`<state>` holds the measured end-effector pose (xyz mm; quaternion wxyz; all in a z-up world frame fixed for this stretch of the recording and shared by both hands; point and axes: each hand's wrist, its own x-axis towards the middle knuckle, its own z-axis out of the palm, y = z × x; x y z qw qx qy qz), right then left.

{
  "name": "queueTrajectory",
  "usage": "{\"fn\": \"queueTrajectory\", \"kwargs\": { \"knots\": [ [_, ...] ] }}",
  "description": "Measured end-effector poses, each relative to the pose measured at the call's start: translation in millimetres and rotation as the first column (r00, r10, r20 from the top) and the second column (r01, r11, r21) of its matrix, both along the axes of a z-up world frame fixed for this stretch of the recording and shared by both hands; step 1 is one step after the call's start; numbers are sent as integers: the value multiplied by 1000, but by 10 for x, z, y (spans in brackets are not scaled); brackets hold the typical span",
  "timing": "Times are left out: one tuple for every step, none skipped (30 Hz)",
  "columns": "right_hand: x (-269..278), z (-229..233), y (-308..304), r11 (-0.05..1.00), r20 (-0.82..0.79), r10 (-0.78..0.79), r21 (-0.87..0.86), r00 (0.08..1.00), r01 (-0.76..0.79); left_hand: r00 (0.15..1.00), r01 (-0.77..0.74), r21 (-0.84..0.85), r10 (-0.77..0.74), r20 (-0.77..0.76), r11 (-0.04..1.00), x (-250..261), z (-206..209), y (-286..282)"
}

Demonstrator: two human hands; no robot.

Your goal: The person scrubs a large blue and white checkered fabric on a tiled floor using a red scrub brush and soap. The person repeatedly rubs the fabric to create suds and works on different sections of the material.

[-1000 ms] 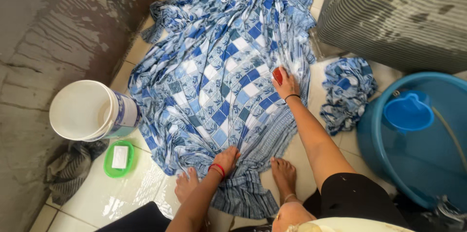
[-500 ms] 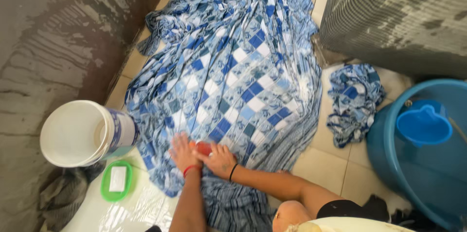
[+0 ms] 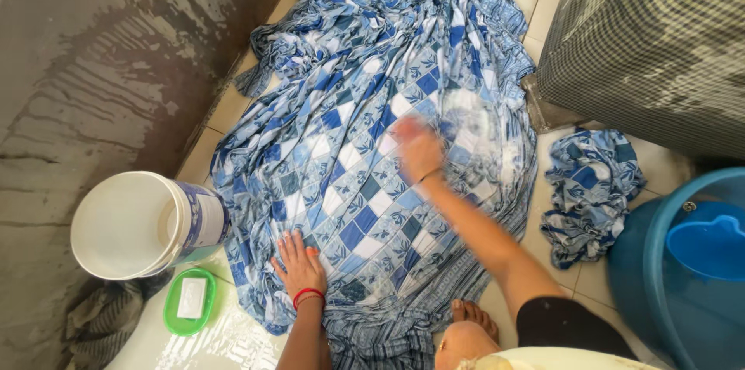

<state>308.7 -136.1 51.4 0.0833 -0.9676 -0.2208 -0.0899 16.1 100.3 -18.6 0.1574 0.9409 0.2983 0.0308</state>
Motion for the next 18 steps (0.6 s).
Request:
{"fn": "queueTrajectory", "kwargs": {
  "knots": [
    [-429, -34, 461, 947, -482, -195, 135, 854, 293, 999, -19, -4, 19, 26, 1000, 9, -27, -31],
    [-1087, -53, 827, 925, -291, 102, 379, 951, 16, 999, -32, -3, 32, 41, 999, -41, -28, -12],
    [-1465, -60, 1045, 663, 22, 601, 545, 799, -513, 997, -45, -2, 45, 56, 999, -88, -22, 10],
    [-1735, -50, 1332, 950, -502, 271, 278, 821, -143, 998, -51, 0, 51, 44, 999, -59, -27, 36],
    [-1667, -68, 1411, 923, -466, 319, 349, 826, -160, 998, -58, 2, 58, 32, 998, -39, -22, 61],
    [-1524, -73, 1401, 892, -424, 366, 414, 828, -182, 997, -70, 2, 70, 21, 998, -15, -18, 59],
    [-1209, -84, 1251, 855, -378, 410, 477, 830, -205, 998, -65, 20, 65, 0, 998, 14, -12, 60],
    [-736, -116, 1062, 965, -708, -71, 129, 702, 227, 998, -63, 36, 64, -29, 997, -12, 7, 34],
    [-201, -137, 775, 994, -451, -80, 30, 889, 104, 996, -60, 51, 63, -58, 997, -39, 28, 14],
    [351, -159, 476, 894, -268, -381, 137, 885, 426, 996, -66, 43, 69, -63, 997, -29, 40, 0],
    [879, -155, 149, 747, -410, -445, 320, 796, 582, 995, -72, 35, 74, -68, 997, -19, 49, -24],
    [1292, -157, -105, 725, -336, -543, 273, 769, 632, 995, -75, 34, 78, -69, 997, 21, 52, -3],
    [1621, -113, -319, 925, -78, -380, -18, 922, 380, 996, -68, 51, 71, -59, 996, 66, 46, 16],
    [1752, -78, -356, 918, 160, -373, -82, 914, 389, 996, -64, 63, 68, -60, 996, 40, 45, 11],
    [1677, -51, -364, 902, 389, -331, -139, 860, 409, 996, -60, 76, 64, -60, 995, 16, 37, 10],
    [1456, 26, -234, 878, 595, -259, -182, 760, 442, 997, -72, 44, 74, -33, 996, 3, 28, 18],
    [1074, 107, -9, 926, 147, -253, -249, 956, 283, 996, -84, 12, 84, -7, 996, -11, 14, 29],
    [630, 211, 311, 978, -4, -124, 171, 992, 123, 995, -99, -23, 100, 23, 995, -4, -11, 32]
  ]
}}
